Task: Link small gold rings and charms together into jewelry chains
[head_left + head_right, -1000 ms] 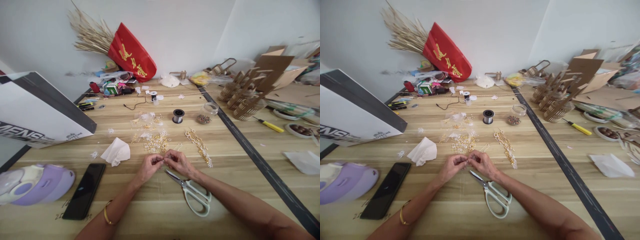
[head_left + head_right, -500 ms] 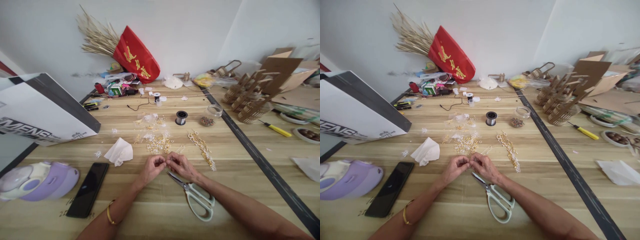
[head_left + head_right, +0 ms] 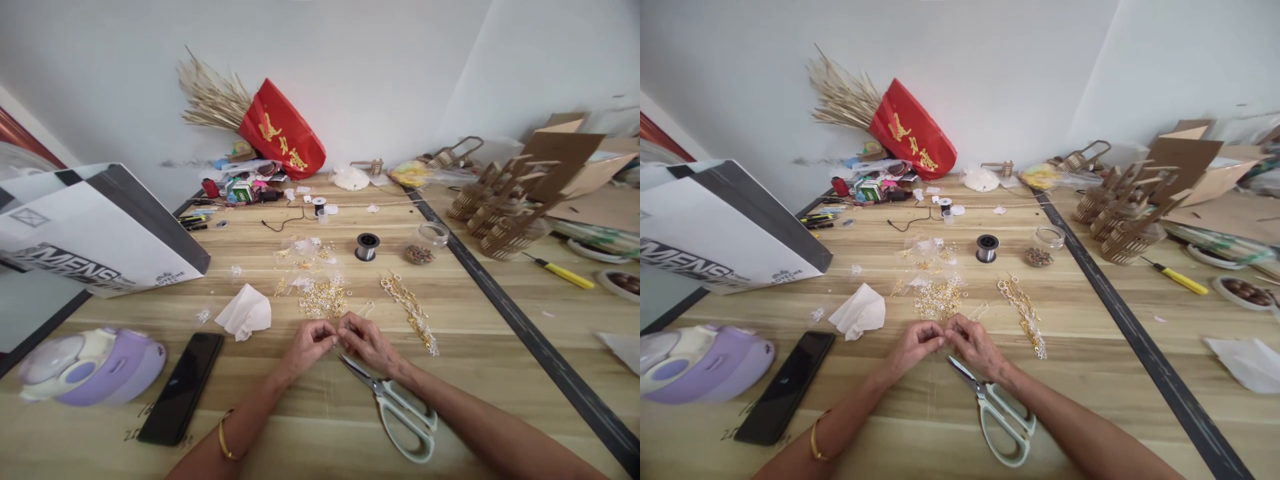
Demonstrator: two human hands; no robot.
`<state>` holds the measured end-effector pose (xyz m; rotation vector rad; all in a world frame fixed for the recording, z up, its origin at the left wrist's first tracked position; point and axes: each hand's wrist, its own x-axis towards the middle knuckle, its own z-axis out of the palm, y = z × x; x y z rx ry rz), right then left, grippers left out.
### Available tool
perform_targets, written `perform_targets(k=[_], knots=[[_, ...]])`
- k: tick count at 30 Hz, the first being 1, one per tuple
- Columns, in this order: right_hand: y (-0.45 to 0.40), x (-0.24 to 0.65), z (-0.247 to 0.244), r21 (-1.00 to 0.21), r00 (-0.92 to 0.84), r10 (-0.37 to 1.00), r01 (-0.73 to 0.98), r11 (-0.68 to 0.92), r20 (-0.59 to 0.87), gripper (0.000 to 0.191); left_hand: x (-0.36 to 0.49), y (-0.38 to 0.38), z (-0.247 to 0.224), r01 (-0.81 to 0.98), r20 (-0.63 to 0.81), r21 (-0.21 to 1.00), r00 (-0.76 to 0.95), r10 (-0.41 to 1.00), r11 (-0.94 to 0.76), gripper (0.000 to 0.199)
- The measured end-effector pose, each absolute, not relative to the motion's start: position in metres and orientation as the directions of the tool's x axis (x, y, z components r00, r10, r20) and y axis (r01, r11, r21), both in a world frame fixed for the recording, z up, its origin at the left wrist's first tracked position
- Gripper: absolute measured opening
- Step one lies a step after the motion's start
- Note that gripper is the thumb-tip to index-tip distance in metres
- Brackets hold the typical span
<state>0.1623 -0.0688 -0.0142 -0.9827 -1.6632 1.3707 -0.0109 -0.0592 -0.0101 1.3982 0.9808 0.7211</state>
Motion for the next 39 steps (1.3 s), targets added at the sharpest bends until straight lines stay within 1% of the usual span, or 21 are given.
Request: perform_targets(k=[4, 10, 13, 17, 22, 24, 30, 37, 39], knots=[[-0.0666, 0.1617, -0.0149, -0.998, -0.417, 0.908, 0.018, 0.053, 0.040, 0.029, -0.0125, -0.0579, -0.0047, 0.086, -0.179, 0.984, 0.473, 0.863, 0.156, 0.028], [-0.0665, 0.1606, -0.0158, -0.999, -0.441, 0.896, -0.021, 0.045, 0.050, 0.030, -0.0108, -0.0582, 0.0002, 0.053, -0.195, 0.980, 0.471, 0.860, 0.193, 0.031], [-0.0669, 0.1609, -0.0181, -0.995, -0.444, 0.893, 0.027, 0.095, 0.073, 0.028, -0.0096, -0.0585, -0.0011, 0.059, -0.194, 0.980, 0.463, 0.865, 0.188, 0.031], [-0.0682, 0.1624, -0.0165, -0.971, -0.465, 0.874, 0.103, 0.214, 0.143, 0.025, -0.0084, -0.0597, -0.0009, 0.061, -0.190, 0.981, 0.459, 0.868, 0.182, 0.032], [-0.0705, 0.1628, -0.0112, -0.906, -0.476, 0.839, 0.177, 0.385, 0.264, 0.022, -0.0076, -0.0611, 0.0001, 0.036, -0.185, 0.981, 0.469, 0.864, 0.190, 0.032], [-0.0709, 0.1623, -0.0103, -0.886, -0.482, 0.826, 0.189, 0.423, 0.292, 0.022, -0.0074, -0.0610, -0.0013, 0.020, -0.182, 0.980, 0.474, 0.861, 0.196, 0.034], [-0.0708, 0.1624, -0.0092, -0.866, -0.489, 0.810, 0.194, 0.461, 0.322, 0.021, -0.0054, -0.0611, -0.0041, 0.032, -0.177, 0.983, 0.452, 0.874, 0.183, 0.033], [-0.0700, 0.1638, -0.0091, -0.889, -0.479, 0.832, 0.200, 0.412, 0.278, 0.017, -0.0050, -0.0619, 0.0003, 0.047, -0.201, 0.978, 0.451, 0.870, 0.201, 0.032], [-0.0696, 0.1639, -0.0105, -0.884, -0.492, 0.824, 0.202, 0.422, 0.281, 0.017, -0.0056, -0.0618, -0.0014, 0.035, -0.195, 0.979, 0.460, 0.866, 0.201, 0.031]])
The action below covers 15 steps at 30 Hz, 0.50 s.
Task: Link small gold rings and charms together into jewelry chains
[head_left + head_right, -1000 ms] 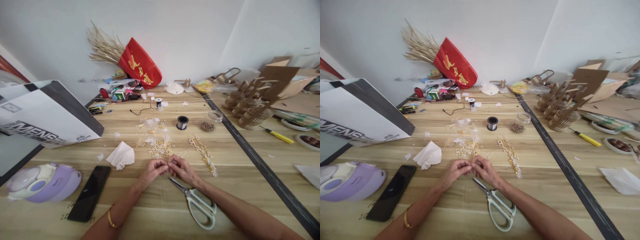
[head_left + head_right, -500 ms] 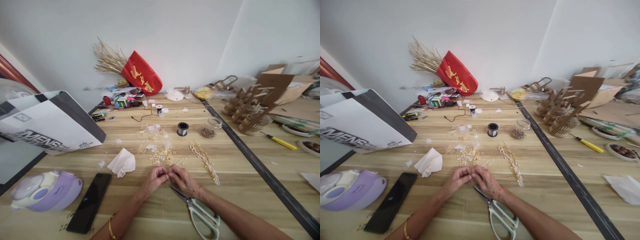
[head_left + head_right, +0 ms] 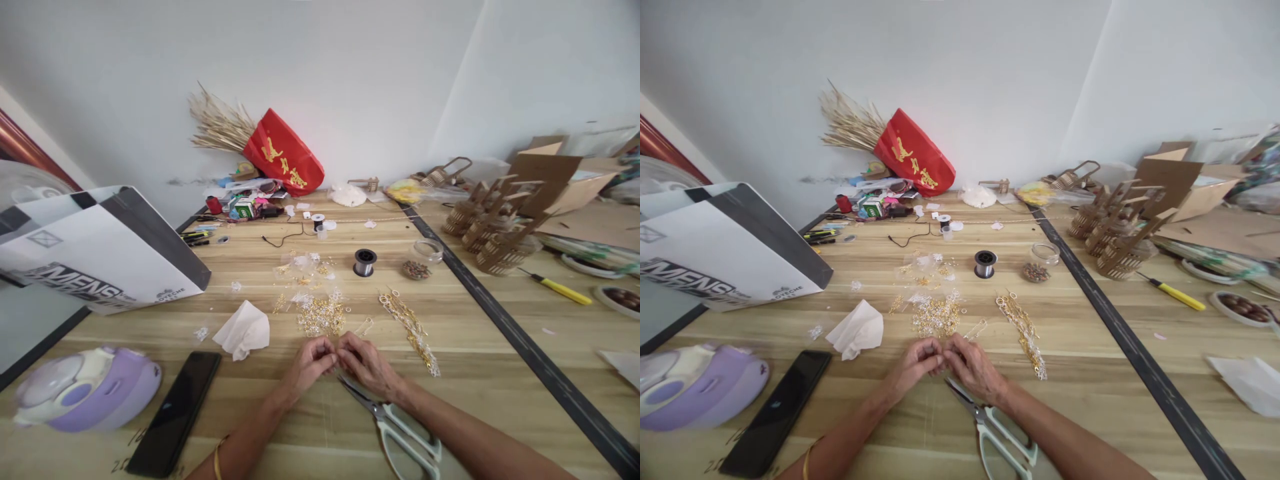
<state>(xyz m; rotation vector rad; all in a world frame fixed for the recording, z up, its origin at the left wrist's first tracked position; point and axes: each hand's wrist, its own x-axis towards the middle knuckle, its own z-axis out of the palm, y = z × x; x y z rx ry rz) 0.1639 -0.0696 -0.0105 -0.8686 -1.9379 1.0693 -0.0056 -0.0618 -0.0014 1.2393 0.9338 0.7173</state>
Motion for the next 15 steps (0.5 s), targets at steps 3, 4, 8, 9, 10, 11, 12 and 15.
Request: perform_targets(k=[3, 4, 8, 9, 10, 11, 12, 15], knots=[[-0.0691, 0.1644, -0.0140, -0.838, -0.507, 0.801, 0.243, 0.488, 0.319, 0.018, -0.0057, -0.0614, -0.0052, 0.031, -0.179, 0.982, 0.463, 0.868, 0.186, 0.030], [-0.0691, 0.1645, -0.0152, -0.820, -0.512, 0.792, 0.259, 0.511, 0.332, 0.018, -0.0055, -0.0612, -0.0063, 0.033, -0.177, 0.983, 0.462, 0.869, 0.183, 0.030], [-0.0695, 0.1649, -0.0168, -0.793, -0.529, 0.776, 0.279, 0.542, 0.344, 0.020, -0.0042, -0.0612, -0.0073, 0.028, -0.170, 0.984, 0.467, 0.868, 0.177, 0.030], [-0.0696, 0.1648, -0.0164, -0.795, -0.528, 0.777, 0.278, 0.539, 0.342, 0.021, -0.0040, -0.0613, -0.0069, 0.023, -0.167, 0.984, 0.469, 0.867, 0.177, 0.030], [-0.0698, 0.1647, -0.0157, -0.798, -0.525, 0.780, 0.276, 0.535, 0.341, 0.021, -0.0038, -0.0614, -0.0064, 0.021, -0.166, 0.984, 0.469, 0.867, 0.177, 0.030], [-0.0700, 0.1646, -0.0149, -0.801, -0.522, 0.782, 0.273, 0.533, 0.342, 0.021, -0.0036, -0.0616, -0.0057, 0.021, -0.167, 0.984, 0.468, 0.868, 0.178, 0.030], [-0.0702, 0.1644, -0.0139, -0.805, -0.518, 0.783, 0.267, 0.530, 0.344, 0.021, -0.0035, -0.0618, -0.0051, 0.021, -0.169, 0.983, 0.466, 0.869, 0.180, 0.030], [-0.0710, 0.1640, -0.0107, -0.825, -0.505, 0.793, 0.245, 0.510, 0.340, 0.019, -0.0033, -0.0623, -0.0035, 0.021, -0.176, 0.982, 0.465, 0.867, 0.188, 0.031]])
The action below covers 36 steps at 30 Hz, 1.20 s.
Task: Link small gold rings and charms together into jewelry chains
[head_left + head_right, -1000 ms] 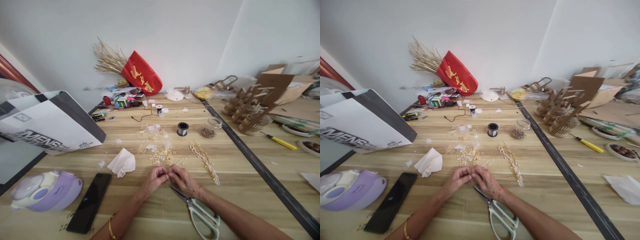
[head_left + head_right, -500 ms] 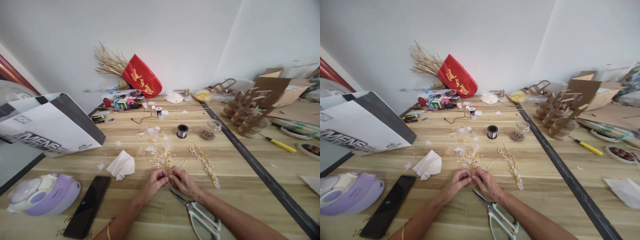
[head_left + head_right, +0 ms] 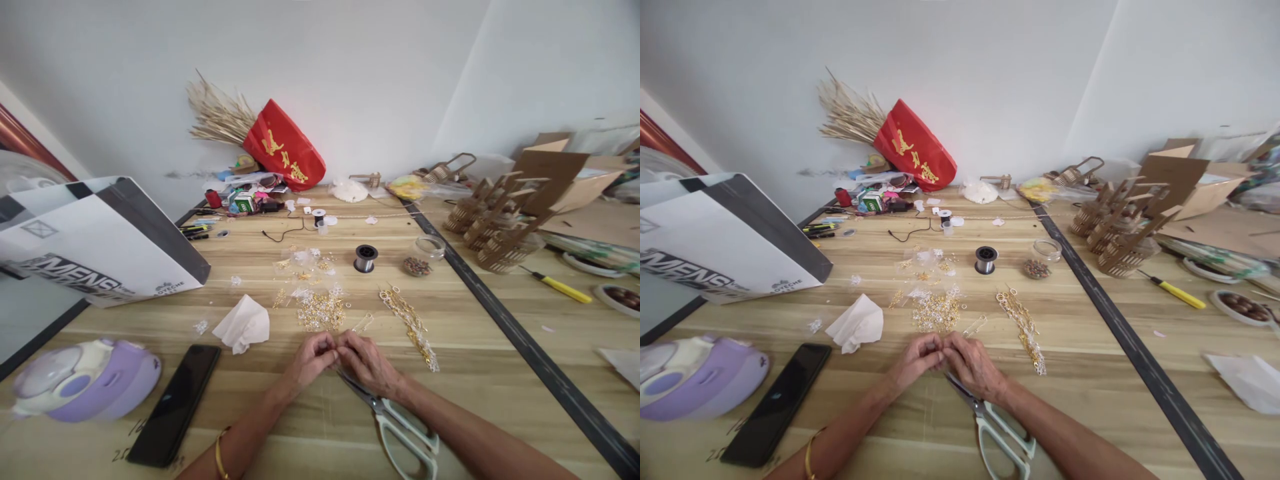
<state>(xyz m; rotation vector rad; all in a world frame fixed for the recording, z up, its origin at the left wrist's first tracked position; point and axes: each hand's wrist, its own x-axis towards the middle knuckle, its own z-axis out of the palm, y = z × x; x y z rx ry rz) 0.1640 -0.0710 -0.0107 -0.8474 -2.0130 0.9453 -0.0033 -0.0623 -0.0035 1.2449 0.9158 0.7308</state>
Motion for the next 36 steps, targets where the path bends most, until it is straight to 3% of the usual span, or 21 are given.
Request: perform_targets(k=[16, 26, 36], knots=[[-0.070, 0.164, -0.015, -0.950, -0.446, 0.878, 0.157, 0.270, 0.175, 0.025, -0.010, -0.061, 0.001, 0.033, -0.179, 0.981, 0.529, 0.829, 0.191, 0.033], [-0.075, 0.161, -0.006, -0.904, -0.409, 0.874, 0.212, 0.371, 0.263, 0.025, -0.009, -0.063, 0.005, 0.003, -0.151, 0.985, 0.477, 0.866, 0.171, 0.034], [-0.066, 0.164, 0.000, -0.969, -0.334, 0.932, 0.146, 0.199, 0.141, 0.027, -0.009, -0.067, 0.002, -0.063, -0.147, 0.979, 0.427, 0.892, 0.192, 0.027]])
